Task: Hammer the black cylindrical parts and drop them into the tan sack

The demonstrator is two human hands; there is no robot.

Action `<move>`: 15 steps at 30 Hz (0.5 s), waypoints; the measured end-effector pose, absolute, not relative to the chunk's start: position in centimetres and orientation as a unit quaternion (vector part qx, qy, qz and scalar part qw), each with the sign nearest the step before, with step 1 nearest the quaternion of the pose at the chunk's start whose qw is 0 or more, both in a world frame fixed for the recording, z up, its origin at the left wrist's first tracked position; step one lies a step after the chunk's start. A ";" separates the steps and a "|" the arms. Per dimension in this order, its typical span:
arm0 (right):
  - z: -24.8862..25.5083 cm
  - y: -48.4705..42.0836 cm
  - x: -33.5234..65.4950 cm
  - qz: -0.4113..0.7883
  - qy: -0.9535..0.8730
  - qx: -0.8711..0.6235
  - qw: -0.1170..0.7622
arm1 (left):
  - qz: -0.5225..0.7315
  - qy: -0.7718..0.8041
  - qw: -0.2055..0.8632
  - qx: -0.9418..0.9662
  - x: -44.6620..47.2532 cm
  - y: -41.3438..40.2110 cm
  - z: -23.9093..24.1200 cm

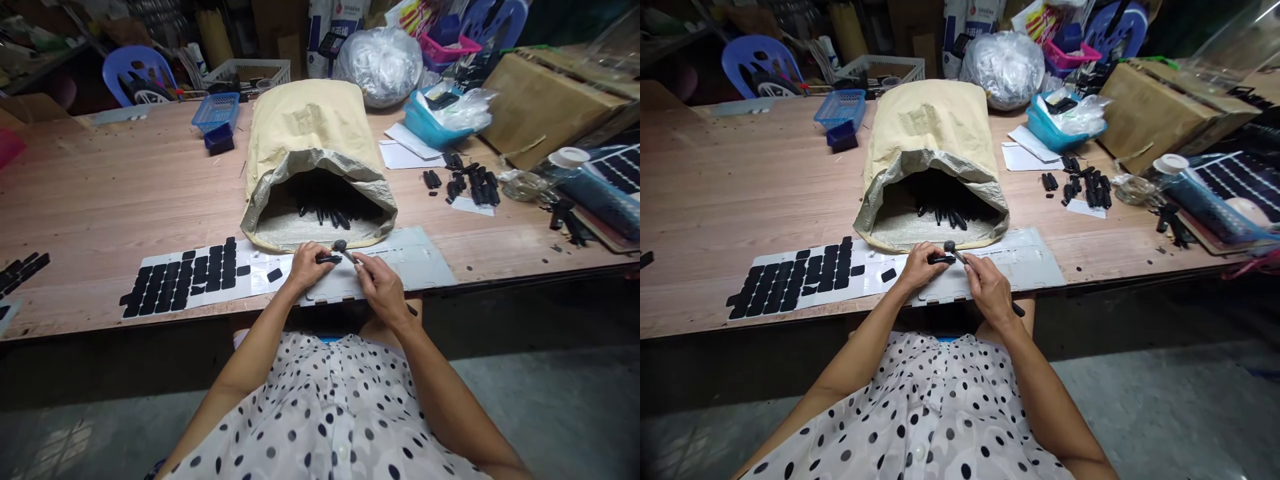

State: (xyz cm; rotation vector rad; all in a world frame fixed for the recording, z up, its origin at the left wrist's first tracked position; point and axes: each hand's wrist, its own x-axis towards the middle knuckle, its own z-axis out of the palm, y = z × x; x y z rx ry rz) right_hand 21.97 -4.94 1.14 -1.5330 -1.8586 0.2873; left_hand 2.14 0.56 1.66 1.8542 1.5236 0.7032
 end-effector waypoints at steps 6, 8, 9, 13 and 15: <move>2.0 -6.5 20.9 0.101 -0.742 -0.585 0.312 | 0.252 0.580 0.313 0.709 2.3 0.8 1.9; 2.0 -6.6 20.9 0.078 -0.751 -0.595 0.277 | 0.250 0.580 0.313 0.709 2.3 0.7 2.0; 2.1 -6.6 20.9 0.069 -0.755 -0.599 0.259 | 0.251 0.581 0.313 0.709 2.3 0.7 2.0; 2.4 -6.5 21.1 0.050 -0.748 -0.618 0.236 | 0.262 0.580 0.309 0.707 2.4 0.7 1.7; 2.5 -6.6 21.3 0.047 -0.734 -0.629 0.252 | 0.269 0.576 0.304 0.709 2.4 0.7 1.5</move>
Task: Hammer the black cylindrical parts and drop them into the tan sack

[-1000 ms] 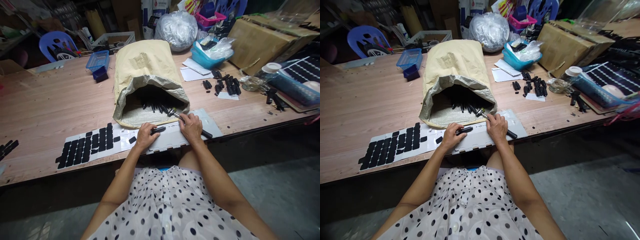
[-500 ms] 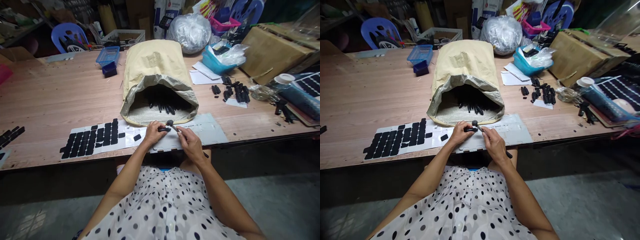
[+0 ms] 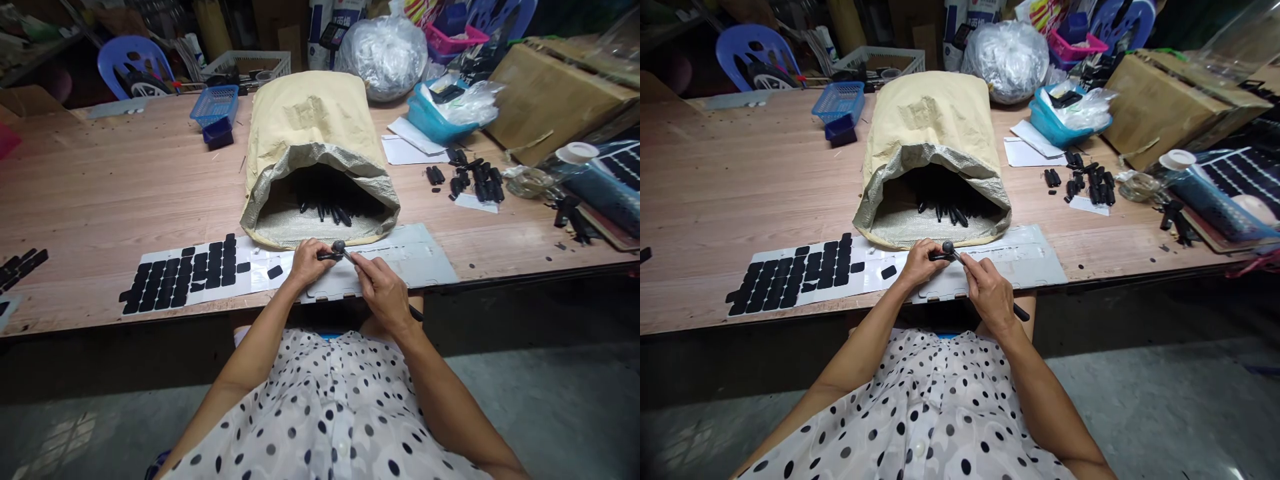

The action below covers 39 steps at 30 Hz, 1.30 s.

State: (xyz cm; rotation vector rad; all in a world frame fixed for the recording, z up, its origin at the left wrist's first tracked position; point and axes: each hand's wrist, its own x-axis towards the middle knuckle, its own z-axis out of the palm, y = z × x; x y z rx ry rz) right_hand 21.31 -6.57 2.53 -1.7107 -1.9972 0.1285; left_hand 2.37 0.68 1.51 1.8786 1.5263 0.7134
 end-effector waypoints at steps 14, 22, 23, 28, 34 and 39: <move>1.5 -1.7 23.8 -0.003 -0.679 -0.694 0.240 | 0.280 0.560 0.287 0.725 2.0 0.2 1.4; -0.3 -0.2 24.6 -0.025 -0.675 -0.696 0.244 | 0.362 0.558 0.347 0.661 1.4 -0.1 1.2; -0.4 -0.3 24.5 -0.024 -0.673 -0.697 0.246 | 0.376 0.560 0.361 0.644 1.3 -0.2 1.2; -0.6 -0.4 24.5 -0.018 -0.673 -0.695 0.251 | 0.429 0.574 0.417 0.560 1.1 -0.5 1.0; -0.4 -0.3 24.4 -0.032 -0.673 -0.698 0.244 | 0.486 0.596 0.402 0.496 1.4 0.1 1.1; -0.1 -0.3 24.1 -0.037 -0.674 -0.699 0.237 | 0.464 0.556 0.407 0.556 0.7 -2.9 3.6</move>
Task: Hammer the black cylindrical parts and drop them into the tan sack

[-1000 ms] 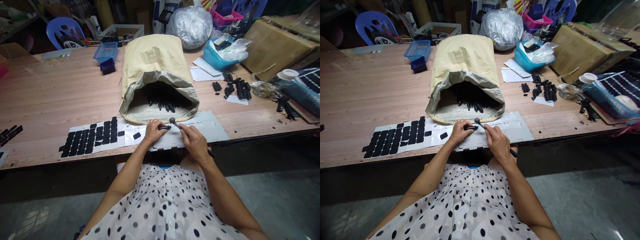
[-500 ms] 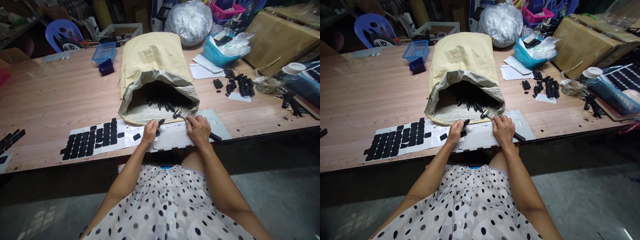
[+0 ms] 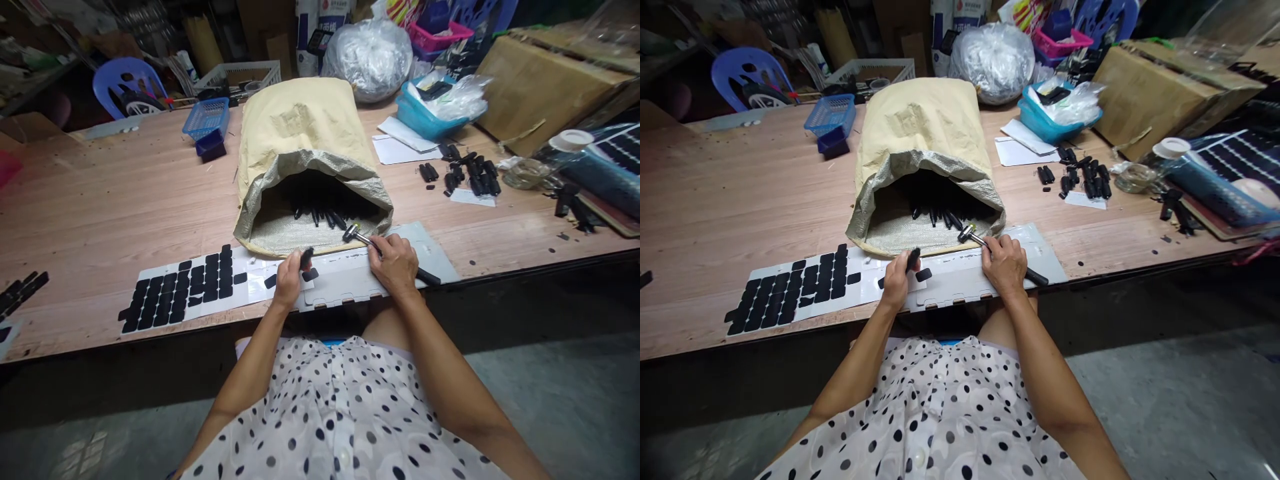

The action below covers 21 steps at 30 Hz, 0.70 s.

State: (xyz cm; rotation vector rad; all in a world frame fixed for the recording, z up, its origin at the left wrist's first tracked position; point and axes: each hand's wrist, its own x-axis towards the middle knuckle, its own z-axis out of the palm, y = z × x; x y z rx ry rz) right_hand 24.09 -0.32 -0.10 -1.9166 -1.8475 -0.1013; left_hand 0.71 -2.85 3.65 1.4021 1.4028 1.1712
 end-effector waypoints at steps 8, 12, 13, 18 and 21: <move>-0.3 -0.1 23.9 -0.048 -0.675 -0.700 0.229 | 0.199 0.443 0.511 0.709 0.8 -10.8 1.7; -0.4 0.0 23.8 -0.050 -0.679 -0.696 0.229 | 0.173 0.543 0.469 0.675 1.5 -11.3 -3.4; -0.4 0.0 23.8 -0.051 -0.680 -0.695 0.228 | 0.171 0.555 0.461 0.671 1.5 -11.2 -4.3; -0.3 -0.1 23.6 -0.055 -0.679 -0.696 0.227 | 0.162 0.474 0.458 0.734 0.6 -10.6 -2.4; -0.2 -0.2 23.4 -0.054 -0.678 -0.699 0.221 | 0.154 0.320 0.546 0.759 -0.1 -8.1 2.2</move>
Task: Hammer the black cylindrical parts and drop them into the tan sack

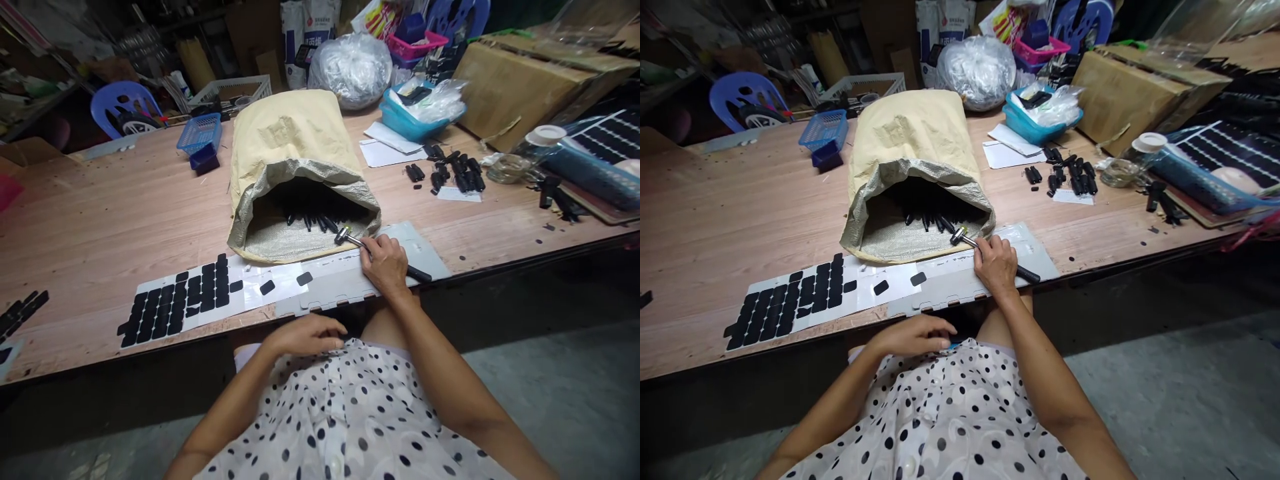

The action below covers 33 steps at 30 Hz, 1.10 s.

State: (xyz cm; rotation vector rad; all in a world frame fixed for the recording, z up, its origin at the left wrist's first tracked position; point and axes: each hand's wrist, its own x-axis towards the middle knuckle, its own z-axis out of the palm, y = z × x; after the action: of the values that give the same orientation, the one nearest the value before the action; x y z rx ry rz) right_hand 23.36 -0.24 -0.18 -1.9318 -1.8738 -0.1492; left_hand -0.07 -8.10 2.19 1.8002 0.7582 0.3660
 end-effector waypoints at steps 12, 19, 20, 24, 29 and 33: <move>-0.3 0.0 23.2 -0.063 -0.690 -0.686 0.223 | 0.101 0.500 0.092 0.855 4.1 11.1 5.4; -0.4 0.0 23.1 -0.063 -0.688 -0.685 0.232 | 0.113 0.469 0.078 0.873 4.2 10.6 5.1; -0.5 0.0 23.2 -0.063 -0.688 -0.684 0.232 | 0.126 0.476 0.083 0.867 3.9 10.0 5.1; -0.5 0.0 23.4 -0.057 -0.691 -0.684 0.227 | 0.189 0.538 0.124 0.812 1.9 6.4 4.4; -0.6 0.0 23.6 -0.057 -0.694 -0.683 0.223 | 0.219 0.558 0.211 0.772 0.3 1.1 2.6; -0.7 0.2 24.0 -0.057 -0.699 -0.675 0.229 | 0.236 0.559 0.226 0.762 0.5 -0.3 1.5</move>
State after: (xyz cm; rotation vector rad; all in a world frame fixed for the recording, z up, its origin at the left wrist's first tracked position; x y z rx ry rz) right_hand 24.01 0.17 -0.65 -1.8580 -1.9252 -0.1578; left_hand 0.51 -0.28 1.47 2.1014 1.5413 0.6518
